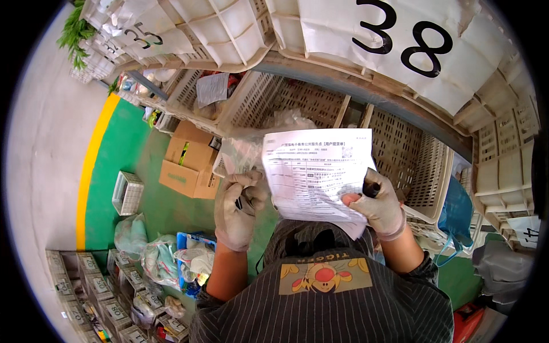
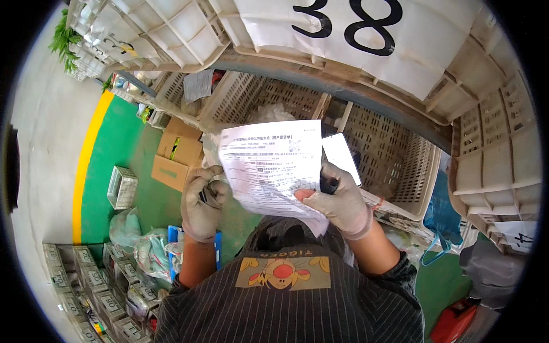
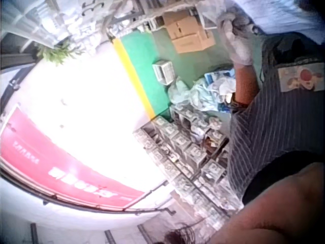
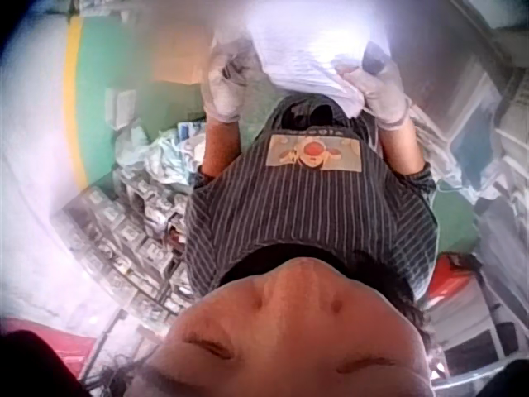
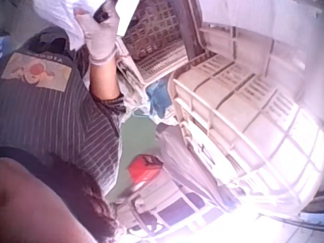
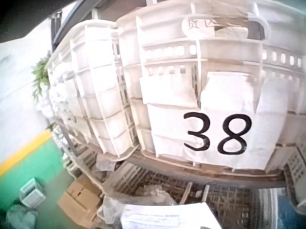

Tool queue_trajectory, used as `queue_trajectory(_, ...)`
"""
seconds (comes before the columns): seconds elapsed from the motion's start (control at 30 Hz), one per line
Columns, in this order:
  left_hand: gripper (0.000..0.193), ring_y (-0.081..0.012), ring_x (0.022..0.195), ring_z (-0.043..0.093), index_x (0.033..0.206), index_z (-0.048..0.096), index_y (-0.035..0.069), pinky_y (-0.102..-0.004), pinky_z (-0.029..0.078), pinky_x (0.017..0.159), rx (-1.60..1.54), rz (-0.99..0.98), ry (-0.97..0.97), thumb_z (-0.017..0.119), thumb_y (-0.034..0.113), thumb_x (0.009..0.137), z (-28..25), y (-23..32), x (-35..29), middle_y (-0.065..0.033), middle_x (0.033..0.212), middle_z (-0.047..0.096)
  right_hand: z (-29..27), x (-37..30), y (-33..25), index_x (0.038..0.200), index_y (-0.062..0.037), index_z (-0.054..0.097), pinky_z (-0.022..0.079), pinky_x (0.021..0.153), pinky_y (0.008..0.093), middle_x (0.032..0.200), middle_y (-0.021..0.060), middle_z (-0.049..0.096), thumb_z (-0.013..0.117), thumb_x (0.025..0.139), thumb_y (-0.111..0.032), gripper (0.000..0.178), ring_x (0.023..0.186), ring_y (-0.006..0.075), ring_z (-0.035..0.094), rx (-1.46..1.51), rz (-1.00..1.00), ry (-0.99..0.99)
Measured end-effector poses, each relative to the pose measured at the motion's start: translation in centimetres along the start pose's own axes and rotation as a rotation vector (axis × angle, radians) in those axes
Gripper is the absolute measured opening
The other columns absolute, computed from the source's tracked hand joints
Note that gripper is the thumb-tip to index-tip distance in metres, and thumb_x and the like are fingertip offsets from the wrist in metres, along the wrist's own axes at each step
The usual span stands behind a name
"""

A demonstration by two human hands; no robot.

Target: The person sorts various grocery items from baskets into plastic bags, writes on a document, and places items back onto shelves.

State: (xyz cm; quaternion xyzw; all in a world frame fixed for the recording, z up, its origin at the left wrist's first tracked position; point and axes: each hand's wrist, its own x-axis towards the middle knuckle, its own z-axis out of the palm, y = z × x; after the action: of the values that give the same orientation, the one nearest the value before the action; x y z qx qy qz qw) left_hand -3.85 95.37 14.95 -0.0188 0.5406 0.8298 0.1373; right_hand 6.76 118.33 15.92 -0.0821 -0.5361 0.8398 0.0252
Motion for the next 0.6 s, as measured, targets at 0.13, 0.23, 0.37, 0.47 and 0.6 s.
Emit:
queue_trajectory(0.13, 0.043, -0.0141, 0.074, 0.057, 0.122, 0.05, -0.006, -0.0252, 0.044, 0.062, 0.202, -0.141, -0.344, 0.04, 0.025, 0.093, -4.0, -0.9, 1.6, -0.0124, 0.107, 0.059, 0.6, 0.0, -0.4, 0.122, 0.0073, 0.052, 0.043, 0.091, 0.029, 0.11, 0.0094, 0.063, 0.074, 0.077, -0.008, 0.053, 0.099, 0.0152, 0.058, 0.089, 0.054, 0.004)
queue_trajectory(0.23, 0.049, -0.0208, 0.101, 0.057, 0.124, 0.051, -0.006, -0.0288, 0.044, 0.085, -0.074, -0.132, -0.34, 0.044, 0.034, 0.095, -1.5, -1.8, 0.3, -0.0131, 0.115, 0.061, 0.7, 0.0, -0.1, 0.124, 0.0066, 0.051, 0.044, 0.091, 0.0284, 0.111, 0.0096, 0.062, 0.073, 0.078, -0.009, 0.054, 0.1, 0.0159, 0.058, 0.185, 0.104, 0.008)
queue_trajectory(0.37, 0.043, -0.0215, 0.108, 0.057, 0.123, 0.053, -0.006, -0.0299, 0.044, 0.092, 0.651, 0.228, -0.556, 0.055, 0.025, 0.093, -0.6, -0.7, 0.1, -0.0129, 0.116, 0.062, 0.8, 0.3, -0.4, 0.124, 0.0057, 0.051, 0.044, 0.09, 0.0273, 0.111, 0.0097, 0.062, 0.072, 0.079, -0.008, 0.051, 0.1, 0.0149, 0.058, 0.122, 0.139, 0.038)
queue_trajectory(0.47, 0.039, -0.0209, 0.106, 0.058, 0.121, 0.056, -0.006, -0.0304, 0.044, 0.091, 0.345, -0.289, -0.459, 0.063, 0.013, 0.087, 0.8, 0.8, -1.4, -0.013, 0.117, 0.062, 0.8, 0.4, -0.5, 0.122, 0.0053, 0.052, 0.045, 0.088, 0.0272, 0.11, 0.0098, 0.062, 0.071, 0.081, -0.009, 0.048, 0.099, 0.0141, 0.058, 0.054, 0.121, 0.036)
queue_trajectory(0.6, 0.039, -0.02, 0.107, 0.056, 0.123, 0.053, -0.006, -0.0314, 0.043, 0.092, 0.377, -0.329, -0.495, 0.061, 0.01, 0.088, 1.0, 1.3, -1.3, -0.0133, 0.12, 0.059, 0.4, 0.1, -0.5, 0.119, 0.0054, 0.053, 0.047, 0.085, 0.0276, 0.108, 0.0098, 0.063, 0.07, 0.083, -0.014, 0.044, 0.096, 0.0134, 0.058, -0.172, -0.045, 0.056)
